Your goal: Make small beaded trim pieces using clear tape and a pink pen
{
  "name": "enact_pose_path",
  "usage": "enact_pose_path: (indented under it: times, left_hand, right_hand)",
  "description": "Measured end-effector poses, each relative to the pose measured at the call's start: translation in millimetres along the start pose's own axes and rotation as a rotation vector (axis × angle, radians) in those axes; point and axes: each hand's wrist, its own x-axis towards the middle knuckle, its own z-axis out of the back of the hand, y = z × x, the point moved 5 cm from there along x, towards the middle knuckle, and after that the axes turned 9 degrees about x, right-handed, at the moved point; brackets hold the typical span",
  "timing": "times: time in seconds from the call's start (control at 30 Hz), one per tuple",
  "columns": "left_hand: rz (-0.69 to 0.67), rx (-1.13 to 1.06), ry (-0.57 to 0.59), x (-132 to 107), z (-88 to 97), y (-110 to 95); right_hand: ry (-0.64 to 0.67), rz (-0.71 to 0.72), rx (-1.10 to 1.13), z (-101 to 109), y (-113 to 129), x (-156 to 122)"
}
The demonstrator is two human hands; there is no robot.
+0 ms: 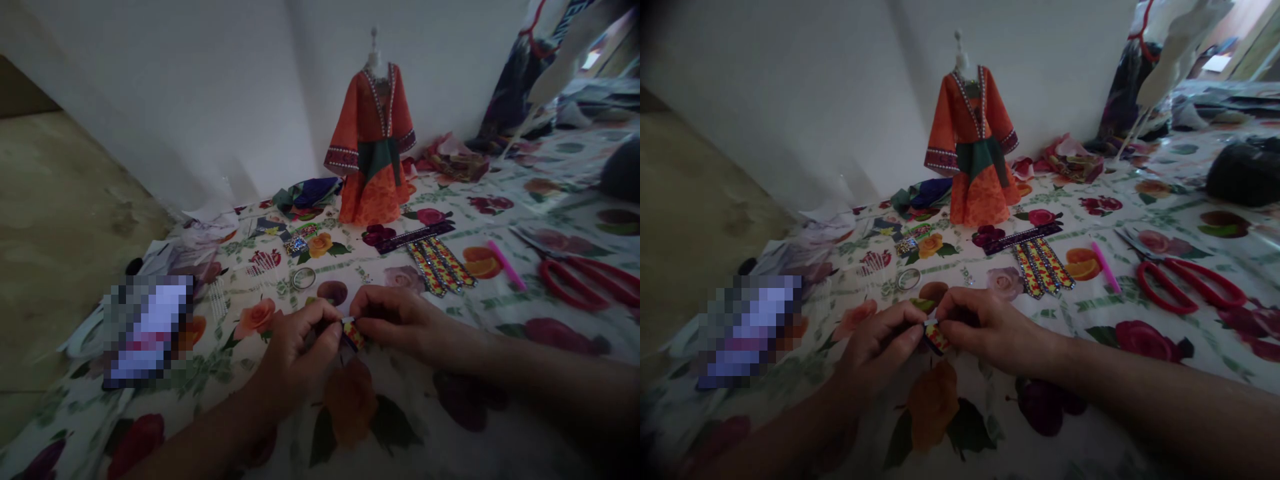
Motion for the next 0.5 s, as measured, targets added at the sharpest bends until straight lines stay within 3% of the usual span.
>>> enact_pose_path:
  times: [0.2,0.5]
  left_hand:
    - [-0.022,0.003,-0.030,1.3,-0.5,-0.5]
    - [-0.193,0.147,-0.012,-1.0,-2.8,-9.8]
  right_hand:
    - [-0.202,0.216,-0.199,4.1,16.4,-6.6]
    - [-0.066,0.089,-0.203,-6.8,8.6,-8.3]
